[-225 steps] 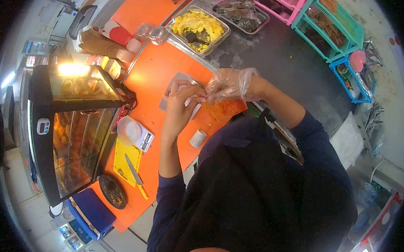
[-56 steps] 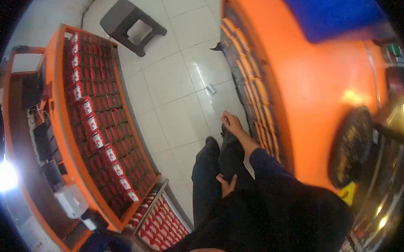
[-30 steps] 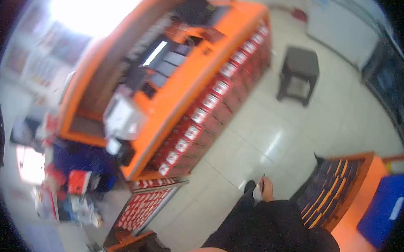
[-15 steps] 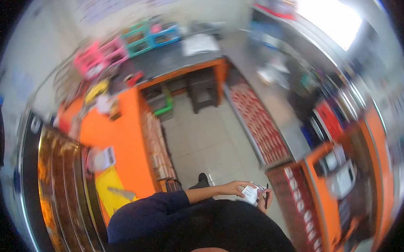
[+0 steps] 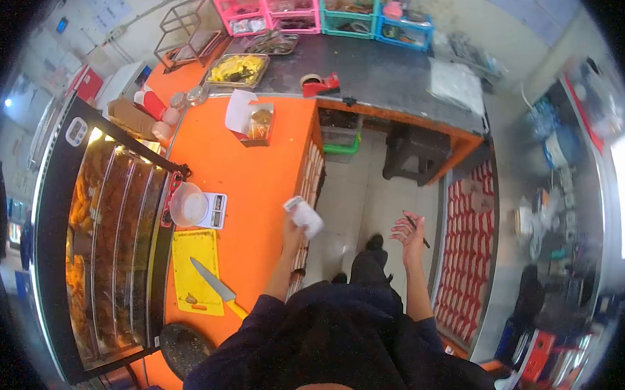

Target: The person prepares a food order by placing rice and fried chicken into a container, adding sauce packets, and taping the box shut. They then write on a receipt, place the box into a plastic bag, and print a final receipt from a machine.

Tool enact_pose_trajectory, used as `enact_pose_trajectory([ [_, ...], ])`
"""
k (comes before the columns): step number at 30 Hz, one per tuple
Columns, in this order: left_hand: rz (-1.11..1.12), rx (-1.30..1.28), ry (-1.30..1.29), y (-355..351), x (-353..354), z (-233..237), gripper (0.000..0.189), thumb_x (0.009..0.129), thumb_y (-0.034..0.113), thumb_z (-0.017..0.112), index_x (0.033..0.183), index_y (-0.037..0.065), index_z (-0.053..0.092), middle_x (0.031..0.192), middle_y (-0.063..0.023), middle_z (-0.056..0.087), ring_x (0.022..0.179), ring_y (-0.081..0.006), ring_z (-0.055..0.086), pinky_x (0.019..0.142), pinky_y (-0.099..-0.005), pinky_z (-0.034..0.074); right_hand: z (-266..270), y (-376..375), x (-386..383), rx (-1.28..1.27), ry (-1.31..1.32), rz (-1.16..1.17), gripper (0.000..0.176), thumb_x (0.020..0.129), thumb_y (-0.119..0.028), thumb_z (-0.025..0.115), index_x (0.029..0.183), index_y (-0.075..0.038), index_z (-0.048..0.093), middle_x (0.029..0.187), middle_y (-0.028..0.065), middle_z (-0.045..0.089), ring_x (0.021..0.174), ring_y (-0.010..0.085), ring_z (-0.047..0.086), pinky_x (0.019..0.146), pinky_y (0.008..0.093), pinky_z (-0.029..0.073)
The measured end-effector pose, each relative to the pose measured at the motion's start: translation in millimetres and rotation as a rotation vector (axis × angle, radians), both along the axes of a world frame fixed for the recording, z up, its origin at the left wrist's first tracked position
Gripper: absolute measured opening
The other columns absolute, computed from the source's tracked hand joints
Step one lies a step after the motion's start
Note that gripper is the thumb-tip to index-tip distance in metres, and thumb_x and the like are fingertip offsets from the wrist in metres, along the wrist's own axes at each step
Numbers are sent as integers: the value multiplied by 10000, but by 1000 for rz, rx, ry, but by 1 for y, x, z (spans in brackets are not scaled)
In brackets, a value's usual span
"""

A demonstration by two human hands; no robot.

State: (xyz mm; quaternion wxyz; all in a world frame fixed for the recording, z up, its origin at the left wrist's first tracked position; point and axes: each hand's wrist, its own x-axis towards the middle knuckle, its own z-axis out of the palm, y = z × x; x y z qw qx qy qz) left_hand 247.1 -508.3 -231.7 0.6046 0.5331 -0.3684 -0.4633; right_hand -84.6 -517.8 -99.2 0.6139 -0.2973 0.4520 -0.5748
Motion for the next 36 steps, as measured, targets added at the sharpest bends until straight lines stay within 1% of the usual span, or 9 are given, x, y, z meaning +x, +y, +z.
enact_pose_trajectory([
  [1,110,-65,43,-22,22,-36,710,673,-149,575,1338,67,454,1317,-85,438,1225,-256,448,1010,-353,414,-1,-30,11,2,7,34,506,986,-496,348,1099,-35,525,967,103,569,842,217,614,635,333,517],
  [3,340,-48,-182,-66,59,-42,674,698,-116,563,1338,60,452,1380,-125,401,1265,-328,406,1043,-379,373,-5,-82,38,113,-69,106,472,982,-468,382,1123,-44,534,1019,124,559,889,239,610,703,364,518],
  [5,433,26,-854,-91,93,-31,602,779,73,634,1352,113,455,1456,-154,323,1347,-376,289,1111,-481,239,-26,-147,60,144,-76,209,440,980,-433,401,1122,-37,530,1040,130,553,905,251,607,750,384,514],
  [7,735,384,-1233,-117,91,-22,587,831,359,640,1365,195,457,1510,-129,248,1412,-363,143,1121,-578,76,-54,-215,82,178,-64,315,409,977,-398,420,1122,-30,527,1061,135,547,922,262,605,798,405,509],
  [11,862,679,-1150,-140,93,-14,639,819,542,599,1374,259,455,1528,-135,210,1428,-335,104,1090,-638,23,-67,-334,177,178,-59,796,285,964,-251,458,1025,8,559,1022,113,557,927,274,604,849,434,499],
  [17,722,850,-1115,-140,97,-11,683,821,589,562,1408,275,406,1533,-43,233,1431,-297,124,1108,-598,-7,-104,-338,355,-130,314,1476,152,906,-125,606,896,16,551,792,34,567,733,105,587,638,258,465],
  [23,690,960,-1172,-146,104,-12,814,761,654,571,1417,205,395,1491,31,331,1420,-245,187,1112,-590,9,-167,-286,413,-307,293,1399,173,885,-88,637,786,7,533,699,40,534,654,92,547,575,248,434],
  [32,651,846,-1079,-143,106,-10,992,646,721,588,1410,122,379,1486,17,336,1413,-215,213,1104,-617,14,-156,-281,410,-770,430,1294,124,887,-91,621,820,-1,569,730,79,557,623,147,548,571,285,442],
  [36,658,846,-1046,-142,108,-5,1008,630,705,614,1416,124,367,1491,20,326,1415,-213,208,1104,-621,13,-151,-280,410,-648,480,1302,104,885,-44,601,804,11,566,748,82,562,645,141,528,570,271,428],
])
